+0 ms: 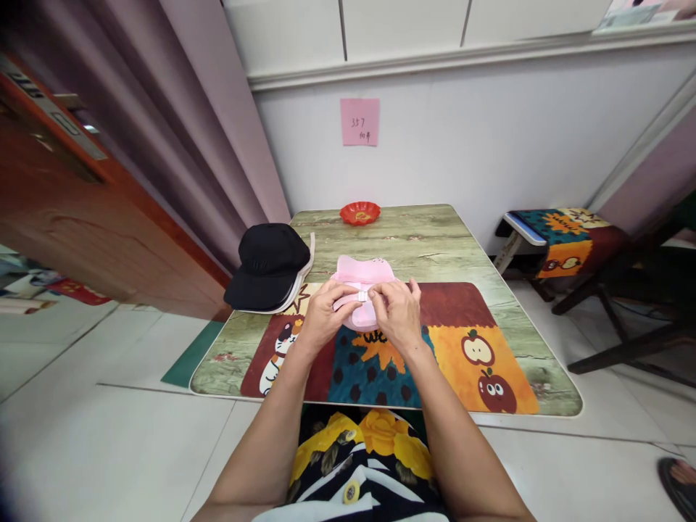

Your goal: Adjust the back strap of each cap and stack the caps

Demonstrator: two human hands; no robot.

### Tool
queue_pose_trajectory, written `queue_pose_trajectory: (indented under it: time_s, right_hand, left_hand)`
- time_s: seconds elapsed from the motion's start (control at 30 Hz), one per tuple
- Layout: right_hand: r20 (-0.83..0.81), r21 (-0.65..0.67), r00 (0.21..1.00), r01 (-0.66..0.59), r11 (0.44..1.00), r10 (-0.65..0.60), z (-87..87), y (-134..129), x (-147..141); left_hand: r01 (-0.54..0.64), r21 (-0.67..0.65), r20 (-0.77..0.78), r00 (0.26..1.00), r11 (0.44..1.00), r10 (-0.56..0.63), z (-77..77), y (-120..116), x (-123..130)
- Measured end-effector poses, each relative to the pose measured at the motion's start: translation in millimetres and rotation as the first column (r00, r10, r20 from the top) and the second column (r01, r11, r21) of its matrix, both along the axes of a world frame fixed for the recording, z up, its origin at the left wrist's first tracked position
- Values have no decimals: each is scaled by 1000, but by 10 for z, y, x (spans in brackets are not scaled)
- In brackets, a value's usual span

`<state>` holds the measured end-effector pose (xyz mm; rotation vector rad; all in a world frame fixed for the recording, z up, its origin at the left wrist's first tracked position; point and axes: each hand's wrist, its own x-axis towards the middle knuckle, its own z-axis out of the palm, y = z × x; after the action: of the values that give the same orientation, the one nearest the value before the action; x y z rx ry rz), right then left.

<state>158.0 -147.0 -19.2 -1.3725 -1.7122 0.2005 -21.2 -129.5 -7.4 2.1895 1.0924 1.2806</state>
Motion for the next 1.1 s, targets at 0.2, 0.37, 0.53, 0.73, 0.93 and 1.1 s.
queue_pose_trajectory:
  time_s: [0.2,0.37,0.53,0.73,0.93,1.1]
  right_hand:
    - [-1,0,999,39,999,-39,-8,-3,-54]
    - [12,-14,999,-35,999,35,12,25,45]
    - [61,-14,998,-9,1000,10,-11,70,120]
    - [106,-25,994,-17,1000,19,-32,86,100]
    - [108,-39,993,-48,998,52,-51,85,74]
    - [49,-57,996,-69,996,72,-67,76,49]
  left_hand:
    - [-2,-36,1,1000,999,2,15,33,-38]
    - [30,-115,23,999,993,-28,58,78,-120]
    - [33,-248,55,998,968,-20,54,98,-128]
    - [-46,-225,-7,999,973,46,91,77,-109]
    - [-66,-213,-79,996,975,50,81,107,-162]
    - [-74,-180,-72,995,981,62,51,145,-197]
